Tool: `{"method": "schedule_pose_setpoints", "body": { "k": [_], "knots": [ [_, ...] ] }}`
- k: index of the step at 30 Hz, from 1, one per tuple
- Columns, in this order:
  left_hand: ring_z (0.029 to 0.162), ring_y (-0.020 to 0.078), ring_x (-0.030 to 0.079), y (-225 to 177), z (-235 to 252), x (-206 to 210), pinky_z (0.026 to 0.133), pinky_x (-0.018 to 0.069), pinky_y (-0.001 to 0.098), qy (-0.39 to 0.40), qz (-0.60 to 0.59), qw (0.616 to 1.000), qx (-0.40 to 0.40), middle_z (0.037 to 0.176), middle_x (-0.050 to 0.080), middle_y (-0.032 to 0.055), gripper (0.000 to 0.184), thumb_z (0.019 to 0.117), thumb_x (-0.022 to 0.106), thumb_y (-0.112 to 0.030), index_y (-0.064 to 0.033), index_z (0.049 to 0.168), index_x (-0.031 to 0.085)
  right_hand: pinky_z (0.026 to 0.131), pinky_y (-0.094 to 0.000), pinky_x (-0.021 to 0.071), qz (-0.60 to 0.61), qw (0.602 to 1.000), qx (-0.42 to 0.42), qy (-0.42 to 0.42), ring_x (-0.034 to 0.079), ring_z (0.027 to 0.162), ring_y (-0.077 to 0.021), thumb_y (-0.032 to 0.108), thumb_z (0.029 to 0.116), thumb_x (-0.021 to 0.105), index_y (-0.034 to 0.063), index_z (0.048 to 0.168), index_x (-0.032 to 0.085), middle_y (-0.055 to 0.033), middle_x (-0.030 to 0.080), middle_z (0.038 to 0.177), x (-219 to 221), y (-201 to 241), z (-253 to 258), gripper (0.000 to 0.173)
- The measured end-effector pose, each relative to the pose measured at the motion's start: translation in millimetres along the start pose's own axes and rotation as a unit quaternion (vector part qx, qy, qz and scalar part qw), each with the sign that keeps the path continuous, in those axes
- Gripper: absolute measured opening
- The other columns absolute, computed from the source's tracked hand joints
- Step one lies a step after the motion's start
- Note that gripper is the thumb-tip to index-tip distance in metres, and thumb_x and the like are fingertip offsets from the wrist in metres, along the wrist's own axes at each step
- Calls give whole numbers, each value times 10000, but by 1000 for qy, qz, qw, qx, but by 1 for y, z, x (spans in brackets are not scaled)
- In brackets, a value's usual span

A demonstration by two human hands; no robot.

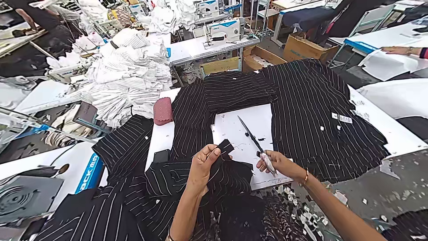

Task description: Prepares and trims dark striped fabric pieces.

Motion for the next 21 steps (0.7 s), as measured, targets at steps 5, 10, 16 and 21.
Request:
{"method": "schedule_pose_setpoints", "body": {
  "k": [5, 10, 16, 21],
  "knots": [
    [732, 47, 731, -5, 9, 5, 677, 604, 194, 1, 11, 1000, 6, 830, 769, 1, 241, 1040, 443, -35, -68, 972, 671, 436, -123, 397, 75, 995, -59, 35, 482, 464, 67, 406, 916, 729, 229, 867, 573, 171, 532, 588, 36, 15, -68, 242],
    [732, 37, 710, -10, 15, 13, 698, 596, 200, 24, 67, 997, 23, 799, 741, -32, 174, 1005, 515, -26, -66, 963, 679, 508, -170, 371, -93, 991, -50, 81, 456, 542, 41, 693, 789, 741, 158, 930, 557, 136, 472, 643, 29, 14, -94, 583],
    [733, -36, 658, -12, 16, 33, 696, 541, 141, 32, 152, 984, 82, 799, 722, -93, 108, 959, 609, -8, -72, 953, 695, 502, -190, 364, -141, 981, -93, 92, 457, 543, 25, 687, 799, 740, 160, 926, 538, 117, 464, 638, 20, 36, -78, 579],
    [686, -51, 630, -16, 16, 40, 639, 509, 116, -4, 196, 973, 121, 774, 700, -102, 66, 963, 622, -38, -66, 958, 681, 500, -176, 346, -121, 981, -118, 90, 440, 537, 38, 682, 829, 713, 156, 904, 535, 122, 448, 628, 21, 31, -78, 560]
  ]
}}
Point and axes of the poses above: each hand's wrist, its own z-axis towards the middle knuckle, its own x-axis out of the palm, y = z × x, the point moved 3 cm from there along z, towards the middle knuckle
